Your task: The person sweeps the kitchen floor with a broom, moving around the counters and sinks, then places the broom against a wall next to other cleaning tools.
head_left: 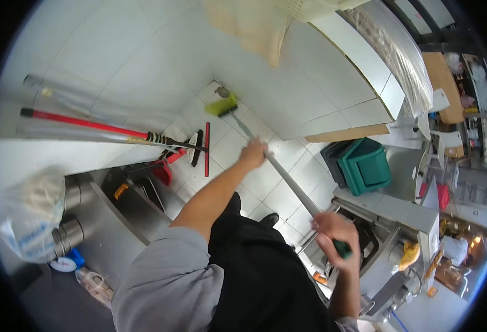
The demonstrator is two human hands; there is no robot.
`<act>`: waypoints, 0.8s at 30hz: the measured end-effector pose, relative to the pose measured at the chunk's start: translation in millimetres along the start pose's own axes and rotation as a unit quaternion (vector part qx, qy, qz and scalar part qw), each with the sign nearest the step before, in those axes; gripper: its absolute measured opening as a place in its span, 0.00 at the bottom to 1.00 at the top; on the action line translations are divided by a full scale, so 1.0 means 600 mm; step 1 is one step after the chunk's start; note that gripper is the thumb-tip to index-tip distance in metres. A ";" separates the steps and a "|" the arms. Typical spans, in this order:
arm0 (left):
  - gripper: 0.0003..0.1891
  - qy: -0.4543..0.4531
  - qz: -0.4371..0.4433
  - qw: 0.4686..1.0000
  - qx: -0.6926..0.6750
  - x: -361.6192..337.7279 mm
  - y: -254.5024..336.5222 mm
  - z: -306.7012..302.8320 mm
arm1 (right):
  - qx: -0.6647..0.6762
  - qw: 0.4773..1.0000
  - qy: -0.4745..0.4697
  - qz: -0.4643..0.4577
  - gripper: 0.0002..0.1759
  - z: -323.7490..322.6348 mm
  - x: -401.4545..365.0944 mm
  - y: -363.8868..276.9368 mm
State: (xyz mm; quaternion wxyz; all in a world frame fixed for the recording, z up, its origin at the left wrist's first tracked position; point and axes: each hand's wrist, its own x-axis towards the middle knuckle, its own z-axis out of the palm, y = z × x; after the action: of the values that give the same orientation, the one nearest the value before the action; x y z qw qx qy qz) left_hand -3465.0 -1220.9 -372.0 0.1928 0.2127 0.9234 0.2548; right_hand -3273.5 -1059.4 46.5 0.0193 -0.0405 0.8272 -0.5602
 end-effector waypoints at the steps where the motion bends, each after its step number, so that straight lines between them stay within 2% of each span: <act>1: 0.17 -0.077 0.064 0.993 -0.070 -0.011 0.013 0.067 | 0.022 0.998 0.054 0.005 0.13 -0.012 -0.021 -0.035; 2: 0.17 -0.085 0.092 0.985 -0.118 -0.061 0.076 0.078 | 0.043 0.993 0.109 0.008 0.13 -0.023 -0.042 -0.070; 3: 0.19 -0.062 0.154 0.965 -0.202 -0.100 0.116 0.140 | 0.037 0.991 0.128 0.032 0.13 -0.046 -0.070 -0.105; 4: 0.19 -0.111 0.198 0.955 -0.190 -0.135 0.187 0.107 | 0.030 0.987 0.147 0.053 0.14 -0.073 -0.099 -0.133; 6: 0.12 -0.218 0.272 0.919 -0.184 -0.192 0.271 0.110 | 0.062 0.980 0.190 0.026 0.18 -0.116 -0.155 -0.180; 8: 0.09 -0.218 0.365 0.889 -0.171 -0.209 0.332 0.033 | -0.002 0.961 0.275 0.026 0.32 -0.116 -0.170 -0.239; 9: 0.08 -0.216 0.408 0.872 -0.164 -0.215 0.357 0.003 | 0.011 0.959 0.283 0.002 0.31 -0.130 -0.208 -0.259; 11: 0.13 -0.187 0.392 0.882 -0.184 -0.212 0.363 -0.019 | 0.073 0.972 0.206 -0.089 0.31 -0.143 -0.227 -0.254; 13: 0.16 -0.150 0.366 0.895 -0.209 -0.173 0.335 -0.012 | -0.016 0.976 0.206 -0.063 0.30 -0.131 -0.235 -0.240; 15: 0.15 -0.130 0.303 0.926 -0.184 -0.096 0.276 -0.003 | -0.106 0.935 0.303 0.149 0.29 -0.065 -0.222 -0.205; 16: 0.15 -0.125 0.257 0.948 -0.142 -0.063 0.259 -0.001 | -0.069 0.929 0.325 0.164 0.30 -0.040 -0.196 -0.180; 17: 0.15 -0.102 0.262 0.949 -0.143 -0.054 0.259 0.019 | -0.032 0.920 0.348 0.176 0.30 -0.015 -0.171 -0.155; 18: 0.15 -0.079 0.267 0.950 -0.145 -0.050 0.255 0.050 | 0.008 0.938 0.338 0.072 0.31 -0.007 -0.168 -0.139; 19: 0.15 -0.057 0.268 0.950 -0.147 -0.060 0.254 0.074 | 0.009 0.931 0.357 0.081 0.32 -0.013 -0.187 -0.142; 21: 0.17 -0.151 0.237 0.946 -0.163 -0.150 0.309 0.116 | 0.000 0.919 0.377 0.111 0.34 -0.012 -0.253 -0.156; 24: 0.15 -0.302 0.255 0.910 -0.124 -0.284 0.352 0.197 | -0.011 0.952 0.290 0.101 0.34 0.006 -0.317 -0.185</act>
State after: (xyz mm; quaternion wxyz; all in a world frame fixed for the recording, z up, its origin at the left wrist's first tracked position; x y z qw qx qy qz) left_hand -3205.3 -1093.7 -307.1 0.4154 0.4819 0.6965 0.3318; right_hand -3078.6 -1086.9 145.6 -0.1654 0.2076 0.8028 -0.5339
